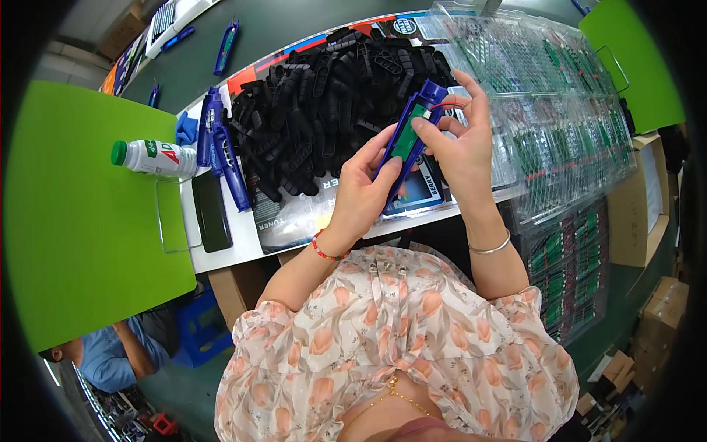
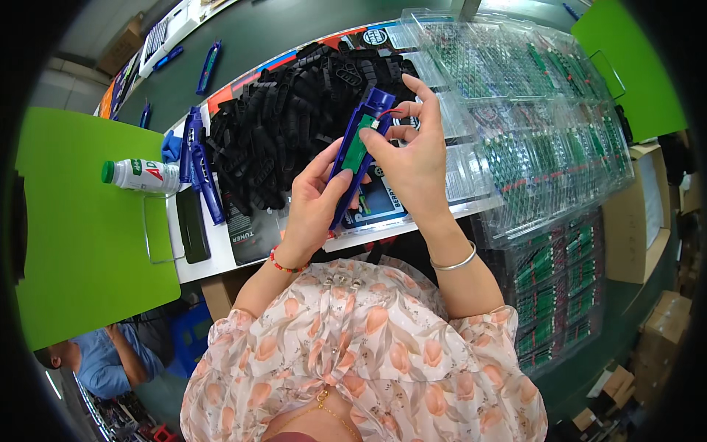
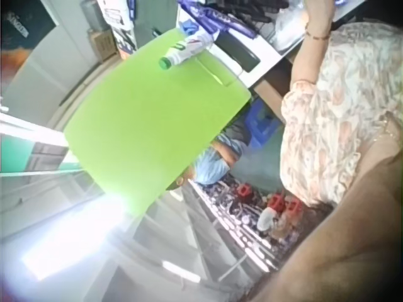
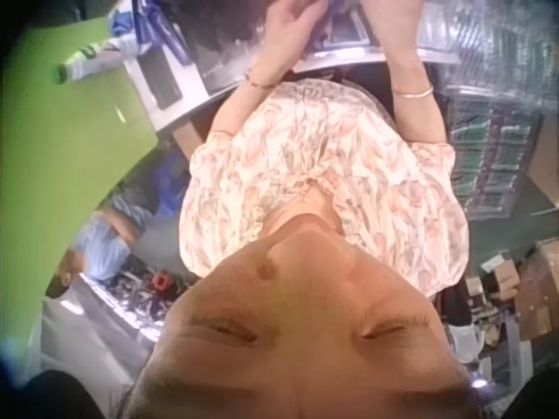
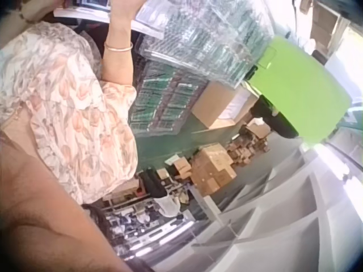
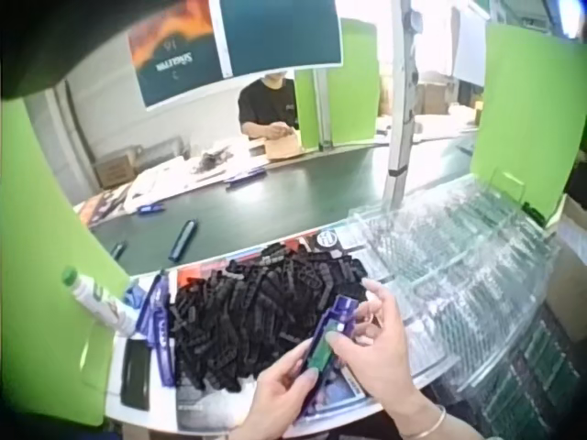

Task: The recorder is assembling electronic components by inserting internal parts into a blue plastic housing.

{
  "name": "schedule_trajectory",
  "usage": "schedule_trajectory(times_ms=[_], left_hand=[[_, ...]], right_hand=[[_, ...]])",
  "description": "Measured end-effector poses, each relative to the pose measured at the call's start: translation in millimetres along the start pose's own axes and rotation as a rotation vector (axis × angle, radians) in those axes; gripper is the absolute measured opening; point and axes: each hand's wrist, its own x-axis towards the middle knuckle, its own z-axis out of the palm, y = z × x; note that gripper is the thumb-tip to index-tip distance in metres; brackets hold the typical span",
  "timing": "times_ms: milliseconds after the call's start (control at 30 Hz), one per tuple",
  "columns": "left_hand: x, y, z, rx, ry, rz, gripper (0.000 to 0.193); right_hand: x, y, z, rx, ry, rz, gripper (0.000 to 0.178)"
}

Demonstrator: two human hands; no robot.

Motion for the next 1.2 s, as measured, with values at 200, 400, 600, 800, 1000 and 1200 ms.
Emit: schedule_trajectory(times_ms=[200, 400, 600, 800, 1000, 1200], left_hand=[[7, 9, -3, 0.045, 0.043, 0.016, 0.043], [47, 71, -31, 0.261, 0.080, 0.152, 0.045], [220, 121, -184, 0.485, 0.424, 0.217, 0.027], [367, 83, -312, 1.050, 0.783, 0.069, 0.034], [401, 51, -298, 1.332, 0.733, -0.058, 0.033], [371, 72, -284, 1.427, 0.755, -0.119, 0.055]], right_hand=[[5, 2, 7, 0.007, -0.017, -0.053, 0.077], [8, -3, 4, 0.172, 0.079, -0.015, 0.058], [0, 19, -42, -0.548, 0.050, -0.258, 0.021], [-17, 35, -44, -0.704, 0.011, -0.104, 0.026], [0, 30, -33, -0.904, -0.078, -0.120, 0.034], [-1, 31, -27, -0.937, -0.108, -0.134, 0.031]])
